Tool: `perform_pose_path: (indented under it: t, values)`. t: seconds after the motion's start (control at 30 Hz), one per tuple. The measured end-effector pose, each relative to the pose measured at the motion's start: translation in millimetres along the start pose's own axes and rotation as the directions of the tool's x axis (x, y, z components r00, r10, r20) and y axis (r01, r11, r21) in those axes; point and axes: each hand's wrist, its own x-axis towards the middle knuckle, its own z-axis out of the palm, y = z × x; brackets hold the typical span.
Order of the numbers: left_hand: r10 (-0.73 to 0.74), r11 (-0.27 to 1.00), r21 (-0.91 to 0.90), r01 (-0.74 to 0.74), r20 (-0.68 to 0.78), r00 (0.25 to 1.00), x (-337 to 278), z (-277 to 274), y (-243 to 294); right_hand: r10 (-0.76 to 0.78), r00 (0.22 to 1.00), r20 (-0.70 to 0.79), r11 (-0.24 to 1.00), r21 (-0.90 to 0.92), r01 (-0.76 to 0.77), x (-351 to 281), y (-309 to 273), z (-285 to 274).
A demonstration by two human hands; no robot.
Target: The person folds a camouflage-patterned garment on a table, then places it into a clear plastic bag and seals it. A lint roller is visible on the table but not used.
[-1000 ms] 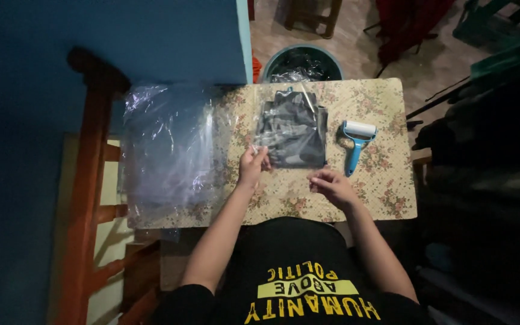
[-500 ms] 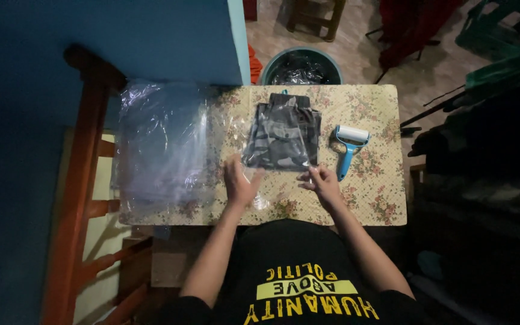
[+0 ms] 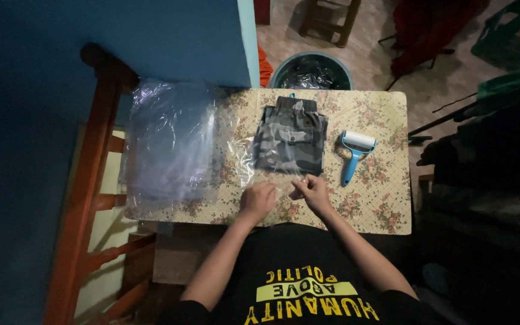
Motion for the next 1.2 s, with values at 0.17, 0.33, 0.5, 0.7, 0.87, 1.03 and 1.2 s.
perform_pose_path:
  t: [0.17,0.33,0.5,0.7,0.87,1.03,1.2]
  values:
    - [-0.036,0.986,0.165,0.032,0.021,0.999,5.3,-65.1,39.4,0.059,0.997,0.044,0.997,0.043,-0.061,3.9,19.7,-6.7]
    - [-0.089,0.962,0.273,0.018,0.251,0.964,-0.5,-79.3,44.1,0.101,0.994,0.049,0.99,0.098,-0.106,6.8,26.9,-8.9]
    - [-0.35,0.934,0.164,0.319,0.231,0.908,2.0,-133.0,91.1,-0.031,0.992,0.126,0.999,-0.026,0.035,14.6,23.9,-14.3]
    - [-0.374,0.927,0.041,0.373,0.019,0.927,-17.4,-89.0,26.6,-0.277,0.958,0.078,0.778,-0.566,0.271,98.6,66.7,-55.9]
    - [-0.424,0.905,-0.068,0.421,-0.049,0.904,-22.2,-97.3,26.4,-0.477,0.833,0.282,0.457,-0.73,0.508,204.2,57.5,-75.0]
    - [-0.495,0.857,-0.187,0.48,-0.044,0.868,-26.7,-107.5,35.9,-0.266,0.872,0.41,0.22,-0.855,0.469,278.5,28.3,-54.1]
    - [-0.511,0.853,-0.139,0.502,-0.033,0.859,-37.7,-94.0,23.8,0.214,0.9,0.38,0.173,-0.921,0.348,333.4,33.6,-43.9]
